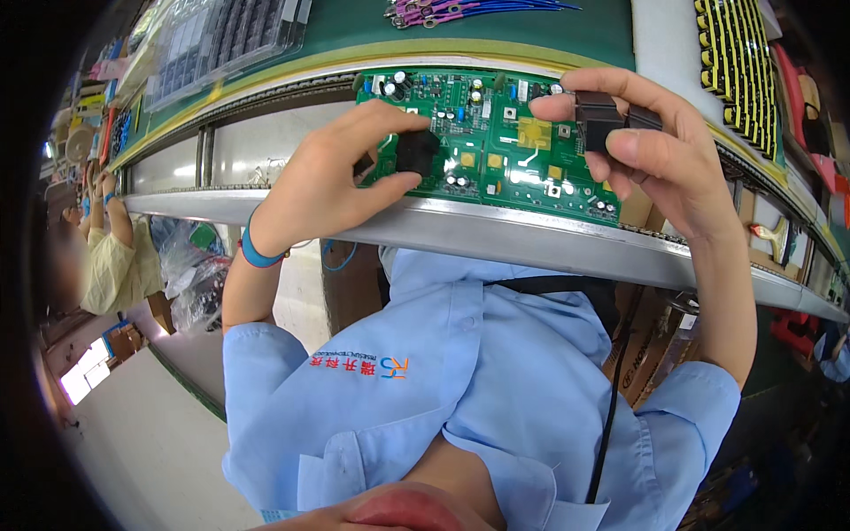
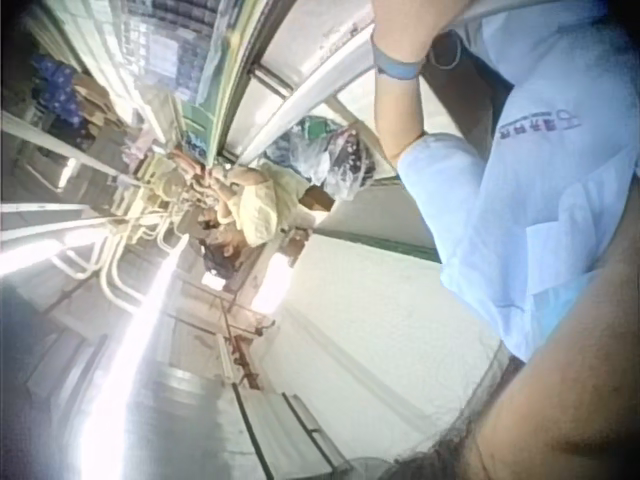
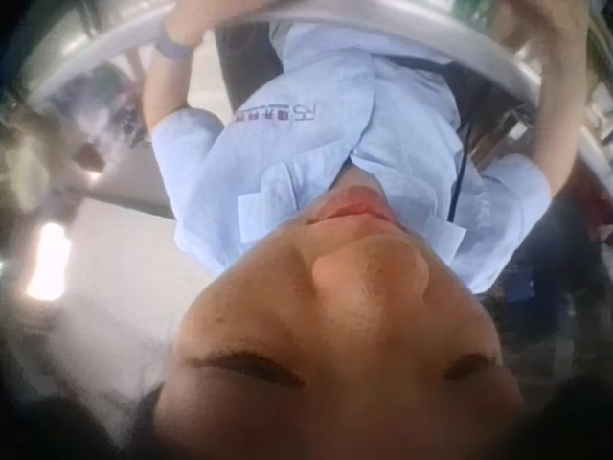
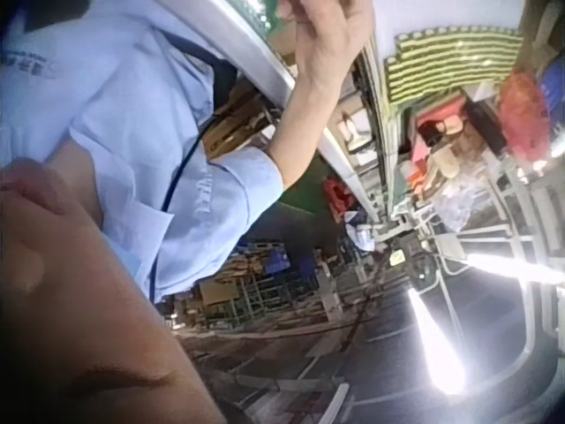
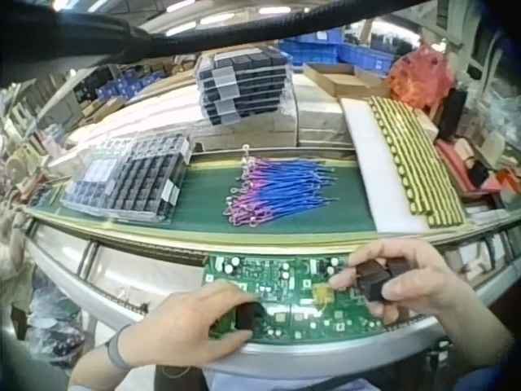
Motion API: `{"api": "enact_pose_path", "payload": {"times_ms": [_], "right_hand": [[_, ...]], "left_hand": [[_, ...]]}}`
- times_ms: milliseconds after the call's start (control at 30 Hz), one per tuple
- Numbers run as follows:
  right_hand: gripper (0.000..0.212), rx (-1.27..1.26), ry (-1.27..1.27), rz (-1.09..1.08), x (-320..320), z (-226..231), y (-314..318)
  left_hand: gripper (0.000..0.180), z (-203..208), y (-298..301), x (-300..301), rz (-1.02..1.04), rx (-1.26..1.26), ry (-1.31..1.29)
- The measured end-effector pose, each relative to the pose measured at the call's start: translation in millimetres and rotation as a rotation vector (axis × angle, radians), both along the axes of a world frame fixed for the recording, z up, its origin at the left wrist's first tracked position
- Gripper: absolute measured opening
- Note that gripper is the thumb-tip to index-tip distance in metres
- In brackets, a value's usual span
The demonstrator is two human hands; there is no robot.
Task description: The person is assembling electronic components onto printed circuit boards (PCBs) on an assembly line.
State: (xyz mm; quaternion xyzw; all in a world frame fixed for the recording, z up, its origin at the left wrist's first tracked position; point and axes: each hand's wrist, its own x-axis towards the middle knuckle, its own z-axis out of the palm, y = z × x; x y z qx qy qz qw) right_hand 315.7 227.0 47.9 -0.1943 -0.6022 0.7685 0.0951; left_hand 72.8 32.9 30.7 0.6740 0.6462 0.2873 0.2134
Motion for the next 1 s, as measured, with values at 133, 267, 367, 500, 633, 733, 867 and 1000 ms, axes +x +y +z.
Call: {"api": "enact_pose_path", "payload": {"times_ms": [133,267,367,500,633,733,867,1000], "right_hand": [[0.057,0.013,-0.002,-0.011,13.2,-2.8,-4.4],[0.055,0.076,-0.070,-0.057,31.6,-4.9,-8.0],[0.055,0.134,-0.125,-0.059,40.8,-7.0,-6.7],[0.055,0.134,-0.153,0.009,43.4,-9.7,-4.6],[0.054,0.162,-0.160,0.037,29.9,-8.4,-7.8],[0.055,0.456,-0.138,0.076,21.8,-19.5,-16.8],[0.057,0.919,-0.122,0.106,5.2,-17.6,-38.2],[0.059,1.166,-0.114,0.164,-3.8,-17.9,-46.9]], "left_hand": [[0.039,-2.1,0.1,7.7,-0.076,-0.047,0.202],[0.040,-0.1,2.2,10.1,-0.112,-0.076,0.248],[0.041,5.2,2.9,12.2,-0.123,-0.076,0.325],[0.045,8.5,8.8,9.6,-0.145,-0.148,0.316],[0.045,6.2,4.5,8.9,-0.154,-0.165,0.255],[0.045,22.0,5.9,5.8,-0.042,-0.257,-0.146],[0.044,15.4,-2.6,-16.3,-0.012,-0.185,-0.532],[0.041,13.6,-7.9,-9.8,0.109,-0.258,-0.715]]}}
